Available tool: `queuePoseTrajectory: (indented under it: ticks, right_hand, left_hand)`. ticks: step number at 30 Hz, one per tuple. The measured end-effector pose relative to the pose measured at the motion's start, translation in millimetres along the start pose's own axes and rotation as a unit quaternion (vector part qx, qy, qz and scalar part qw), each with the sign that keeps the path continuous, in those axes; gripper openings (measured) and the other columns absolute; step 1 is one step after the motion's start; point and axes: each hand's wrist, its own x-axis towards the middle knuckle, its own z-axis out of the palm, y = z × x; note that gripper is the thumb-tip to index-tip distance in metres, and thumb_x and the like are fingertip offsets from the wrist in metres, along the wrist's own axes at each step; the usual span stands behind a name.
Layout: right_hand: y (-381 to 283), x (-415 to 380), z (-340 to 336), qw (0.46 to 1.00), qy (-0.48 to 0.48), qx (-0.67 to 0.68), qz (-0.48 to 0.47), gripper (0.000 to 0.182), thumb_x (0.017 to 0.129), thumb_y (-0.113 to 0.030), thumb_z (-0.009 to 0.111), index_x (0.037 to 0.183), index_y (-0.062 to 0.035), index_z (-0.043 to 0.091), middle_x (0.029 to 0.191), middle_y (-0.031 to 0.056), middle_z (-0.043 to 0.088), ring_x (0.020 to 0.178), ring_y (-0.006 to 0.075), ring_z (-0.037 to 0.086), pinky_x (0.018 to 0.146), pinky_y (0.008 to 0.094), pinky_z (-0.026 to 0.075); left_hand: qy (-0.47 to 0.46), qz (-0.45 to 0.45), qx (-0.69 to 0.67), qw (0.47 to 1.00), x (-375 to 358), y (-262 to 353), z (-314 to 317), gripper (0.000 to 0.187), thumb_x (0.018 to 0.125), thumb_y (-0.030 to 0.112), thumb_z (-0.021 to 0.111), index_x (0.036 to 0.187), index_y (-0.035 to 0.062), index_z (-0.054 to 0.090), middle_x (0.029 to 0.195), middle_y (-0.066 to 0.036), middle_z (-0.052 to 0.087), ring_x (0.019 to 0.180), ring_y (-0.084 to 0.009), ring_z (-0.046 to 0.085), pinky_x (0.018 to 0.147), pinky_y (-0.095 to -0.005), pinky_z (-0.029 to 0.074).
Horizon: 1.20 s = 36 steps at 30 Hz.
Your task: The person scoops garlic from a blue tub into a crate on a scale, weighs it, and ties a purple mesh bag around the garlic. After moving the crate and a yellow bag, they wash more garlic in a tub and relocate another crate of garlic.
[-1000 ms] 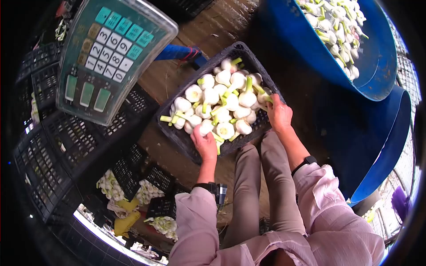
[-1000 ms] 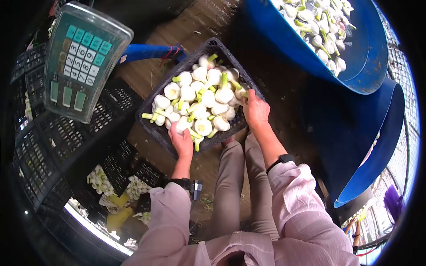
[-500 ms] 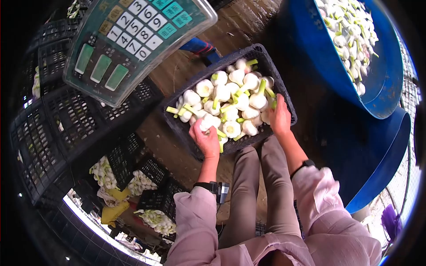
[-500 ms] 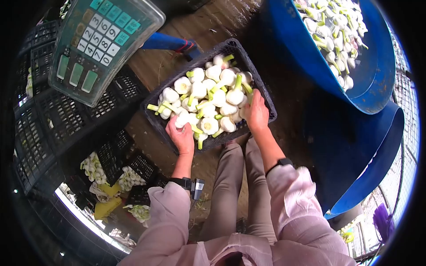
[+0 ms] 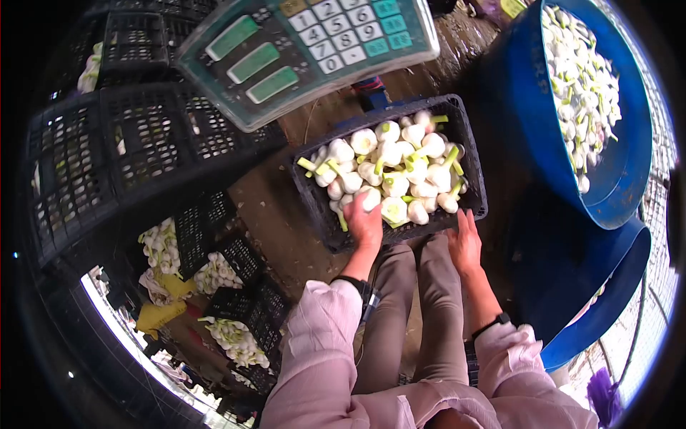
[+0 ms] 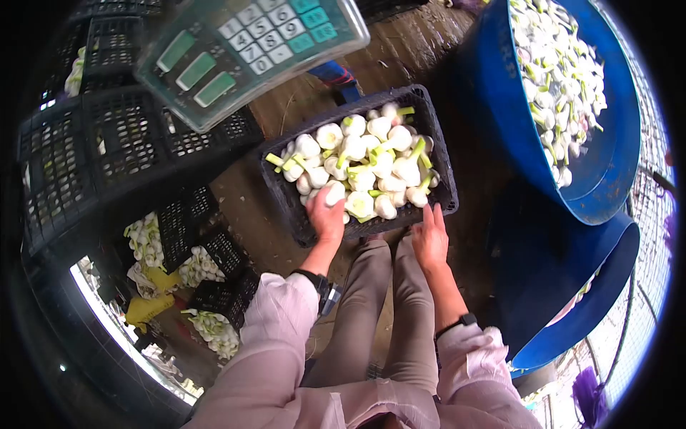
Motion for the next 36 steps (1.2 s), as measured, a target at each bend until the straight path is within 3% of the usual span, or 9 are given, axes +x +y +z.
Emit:
queuePoseTrajectory:
  ticks: [3, 7, 9, 11, 13, 18, 22, 28, 36]
  right_hand:
    - [6.9, -27.7, -11.7, 1.000, -0.018, 0.009, 0.021, 0.045, 0.072, -0.008, 0.050, 0.117, -0.0031, 0.044, 0.121, 0.0254, 0.040, 0.107, 0.0359, 0.044, 0.088, 0.0373, 0.039]
    - [10.6, -38.5, -18.0, 0.998, -0.048, -0.022, 0.021, 0.044, 0.072, -0.008, 0.051, 0.115, -0.0024, 0.045, 0.121, 0.0247, 0.040, 0.107, 0.0356, 0.045, 0.088, 0.0376, 0.039]
    - [11.6, -40.4, -17.0, 0.997, -0.069, -0.023, 0.032, 0.043, 0.072, -0.008, 0.051, 0.115, -0.0028, 0.046, 0.120, 0.0247, 0.041, 0.107, 0.0357, 0.045, 0.088, 0.0378, 0.039]
    - [12.6, -41.3, -12.4, 0.997, -0.070, -0.024, 0.028, 0.042, 0.072, -0.007, 0.052, 0.114, -0.0029, 0.047, 0.118, 0.0242, 0.043, 0.105, 0.0355, 0.046, 0.087, 0.0380, 0.039]
    - [9.6, -40.4, -11.5, 0.997, -0.067, -0.028, 0.021, 0.041, 0.072, -0.007, 0.052, 0.112, -0.0025, 0.047, 0.116, 0.0237, 0.045, 0.103, 0.0355, 0.047, 0.087, 0.0382, 0.040]
    - [15.1, -47.6, -12.2, 0.996, -0.053, -0.022, -0.073, 0.040, 0.067, -0.004, 0.057, 0.107, -0.0014, 0.049, 0.109, 0.0214, 0.050, 0.100, 0.0347, 0.049, 0.084, 0.0388, 0.042]
    - [-10.4, -55.8, -52.4, 0.996, -0.067, -0.011, -0.051, 0.039, 0.068, -0.005, 0.056, 0.105, -0.0003, 0.051, 0.106, 0.0199, 0.053, 0.096, 0.0335, 0.052, 0.084, 0.0368, 0.042]
    - [-33.6, -52.3, -112.9, 0.997, -0.066, -0.009, -0.029, 0.038, 0.067, -0.006, 0.058, 0.104, -0.0004, 0.054, 0.094, 0.0180, 0.059, 0.087, 0.0292, 0.057, 0.077, 0.0339, 0.046]
    - [-97.4, -34.5, -152.4, 0.997, -0.062, -0.039, -0.004, 0.037, 0.068, -0.004, 0.058, 0.105, -0.0020, 0.054, 0.082, 0.0169, 0.060, 0.076, 0.0283, 0.059, 0.069, 0.0336, 0.047]
  left_hand:
    - [0.072, -0.164, -0.015, 0.984, -6.3, -28.4, -28.6, 0.035, 0.060, 0.010, 0.069, 0.091, 0.0091, 0.053, 0.091, -0.014, 0.047, 0.083, -0.0280, 0.048, 0.074, -0.0366, 0.042]
    - [-0.034, -0.265, 0.007, 0.964, -11.5, -59.8, -39.1, 0.038, 0.059, 0.021, 0.070, 0.092, 0.0111, 0.054, 0.089, -0.016, 0.050, 0.083, -0.0313, 0.050, 0.072, -0.0401, 0.043]
    - [-0.057, -0.206, 0.075, 0.974, -17.8, -54.4, -25.2, 0.034, 0.060, 0.022, 0.069, 0.088, 0.0120, 0.055, 0.090, -0.017, 0.051, 0.084, -0.0326, 0.052, 0.072, -0.0405, 0.043]
    - [-0.102, -0.146, -0.007, 0.984, -16.5, -65.3, 5.0, 0.037, 0.059, 0.023, 0.068, 0.091, 0.0129, 0.053, 0.091, -0.016, 0.051, 0.085, -0.0329, 0.052, 0.072, -0.0408, 0.043]
    - [-0.055, -0.174, 0.050, 0.982, -20.0, -48.4, 19.3, 0.044, 0.057, 0.024, 0.070, 0.095, 0.0098, 0.052, 0.091, -0.017, 0.053, 0.088, -0.0336, 0.050, 0.075, -0.0392, 0.042]
    - [-0.162, -0.188, 0.035, 0.968, -9.2, -58.4, 9.0, 0.060, 0.058, 0.023, 0.071, 0.111, 0.0099, 0.045, 0.100, -0.021, 0.052, 0.093, -0.0373, 0.049, 0.077, -0.0432, 0.041]
    - [-0.167, -0.178, 0.050, 0.969, -7.7, -14.4, -41.1, 0.084, 0.060, 0.021, 0.068, 0.127, 0.0064, 0.020, 0.122, -0.029, 0.032, 0.114, -0.0410, 0.032, 0.093, -0.0416, 0.031]
    - [-0.178, -0.120, -0.023, 0.976, -22.2, 25.8, -131.2, 0.076, 0.063, 0.023, 0.063, 0.125, 0.0005, 0.024, 0.126, -0.027, 0.030, 0.120, -0.0388, 0.025, 0.099, -0.0399, 0.025]
    - [-0.108, -0.135, -0.011, 0.985, 41.6, -8.7, -193.9, 0.072, 0.066, 0.025, 0.062, 0.124, -0.0024, 0.028, 0.123, -0.026, 0.033, 0.117, -0.0362, 0.030, 0.098, -0.0393, 0.027]
